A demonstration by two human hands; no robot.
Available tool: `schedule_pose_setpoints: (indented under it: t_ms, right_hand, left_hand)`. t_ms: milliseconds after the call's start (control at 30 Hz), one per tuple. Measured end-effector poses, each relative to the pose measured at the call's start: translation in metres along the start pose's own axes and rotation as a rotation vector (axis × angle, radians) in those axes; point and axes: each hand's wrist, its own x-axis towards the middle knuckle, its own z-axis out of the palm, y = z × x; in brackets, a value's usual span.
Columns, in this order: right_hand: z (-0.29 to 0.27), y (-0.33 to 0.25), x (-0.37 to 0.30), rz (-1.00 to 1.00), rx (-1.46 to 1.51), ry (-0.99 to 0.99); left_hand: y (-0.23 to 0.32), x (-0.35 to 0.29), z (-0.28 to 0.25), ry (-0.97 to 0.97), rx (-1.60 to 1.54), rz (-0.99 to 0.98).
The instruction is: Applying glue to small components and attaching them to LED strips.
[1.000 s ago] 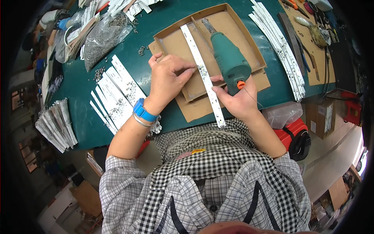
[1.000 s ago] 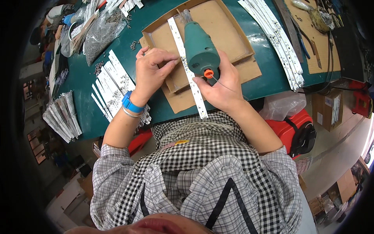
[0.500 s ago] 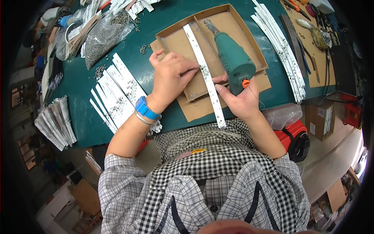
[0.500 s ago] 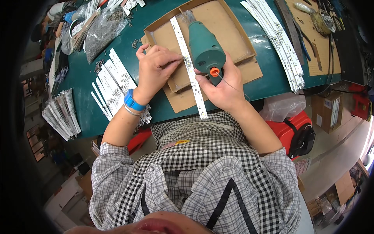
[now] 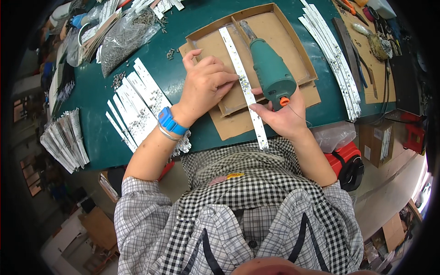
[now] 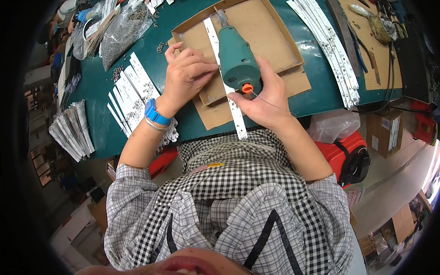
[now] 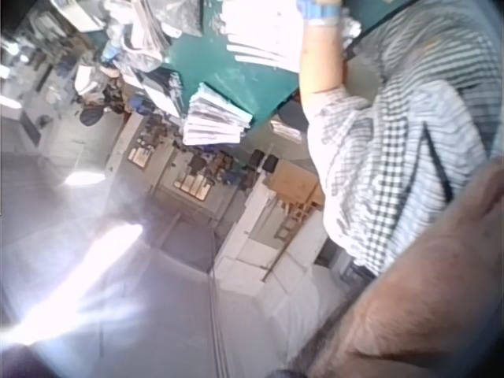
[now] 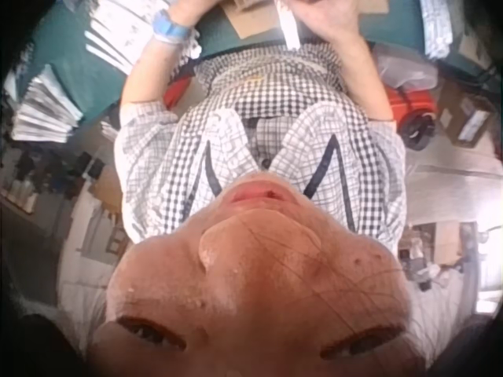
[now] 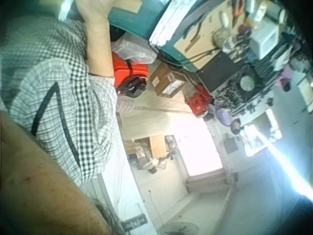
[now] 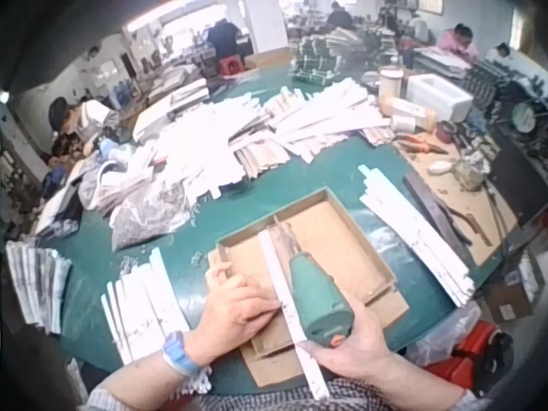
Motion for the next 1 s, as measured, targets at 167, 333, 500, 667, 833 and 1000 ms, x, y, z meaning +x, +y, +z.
schedule_pose_setpoints:
  t_ms: [167, 333, 500, 667, 833, 1000]
  right_hand:
    - [-0.002, -0.0018, 0.0019, 0.025, -0.009, -0.019]
    - [0.0, 0.0025, 0.0007, -0.006, 0.011, 0.009]
    - [0.0004, 0.0021, 0.0003, -0.005, 0.012, 0.017]
    - [0.0016, 0.0047, 0.0003, -0.007, 0.032, 0.016]
    - [0.0008, 0.0042, 0.0004, -0.03, 0.026, 0.024]
    - [0.0012, 0.0038, 0.0006, -0.018, 0.017, 0.022]
  left_hand:
    - [-0.0016, 0.0032, -0.0022, 0.016, -0.053, -0.035]
    - [-0.0001, 0.0005, -0.0005, 0.04, -0.188, -0.174]
    - [0.0008, 0.0001, 0.0002, 0.015, -0.168, -0.187]
    - [0.0019, 0.0006, -0.0013, -0.001, -0.162, -0.177]
    - [0.0002, 0.0012, -0.0001, -0.002, -0.154, -0.142]
    - [-0.0002, 0.0002, -0.0001, -0.017, -0.16, -0.159]
